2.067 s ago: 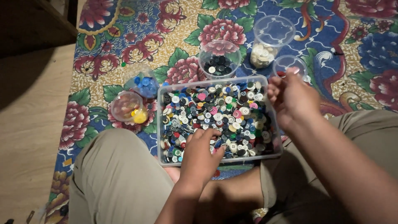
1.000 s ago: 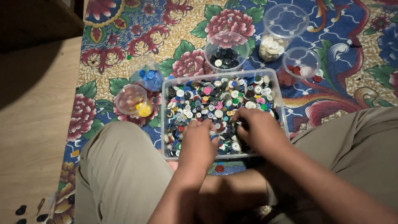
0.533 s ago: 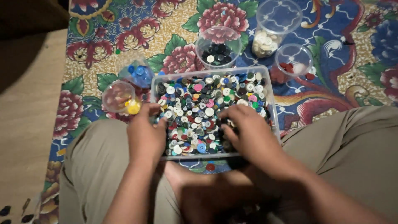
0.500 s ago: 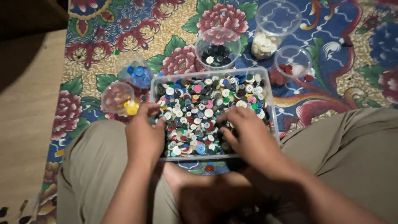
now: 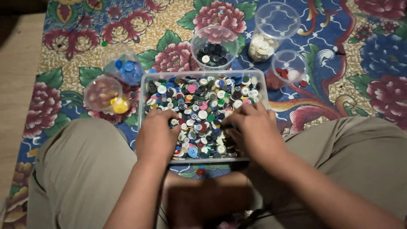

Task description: Sorting a large variety of buttons by picking them from a central bin and placing them into smaller sorting cups.

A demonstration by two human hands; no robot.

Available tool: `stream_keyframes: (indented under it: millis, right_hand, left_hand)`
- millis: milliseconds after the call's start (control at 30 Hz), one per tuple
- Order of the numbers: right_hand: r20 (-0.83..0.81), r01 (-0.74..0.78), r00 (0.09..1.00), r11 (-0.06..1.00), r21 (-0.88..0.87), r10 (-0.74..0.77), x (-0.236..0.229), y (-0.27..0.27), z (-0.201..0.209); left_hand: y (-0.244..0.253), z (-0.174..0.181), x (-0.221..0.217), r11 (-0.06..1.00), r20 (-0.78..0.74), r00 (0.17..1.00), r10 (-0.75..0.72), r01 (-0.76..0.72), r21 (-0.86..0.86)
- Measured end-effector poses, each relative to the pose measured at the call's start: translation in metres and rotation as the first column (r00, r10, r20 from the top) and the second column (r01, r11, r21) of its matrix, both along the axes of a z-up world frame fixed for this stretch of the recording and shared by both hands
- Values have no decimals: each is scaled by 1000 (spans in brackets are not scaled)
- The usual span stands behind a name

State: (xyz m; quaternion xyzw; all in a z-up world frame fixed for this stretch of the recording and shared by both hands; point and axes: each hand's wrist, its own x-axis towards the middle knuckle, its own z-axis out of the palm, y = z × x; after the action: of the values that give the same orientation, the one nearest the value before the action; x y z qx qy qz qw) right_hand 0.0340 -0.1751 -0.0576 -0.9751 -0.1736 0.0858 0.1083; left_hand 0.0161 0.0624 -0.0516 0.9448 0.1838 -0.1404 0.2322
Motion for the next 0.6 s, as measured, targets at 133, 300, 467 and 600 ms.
stream_keyframes:
  millis: [133,300,467,600]
  right_hand:
    - [37,-78,996,996,47,76,6,19,7]
    - [-110,-167,976,973,163,186,10,49,-4]
    - [-124,-153,978,979,134,169,14,55,-14]
    - [-143,-80,984,982,169,105,12,46,-17]
  left_hand:
    - [-4,5,0,1000,-13,1000,9,-9,-18]
    - [-3,10,0,995,-22,999,35,-37,-94]
    - [1,19,-4,992,8,999,53,-51,-119]
    - [-1,23,-9,993,35,998,42,-38,-116]
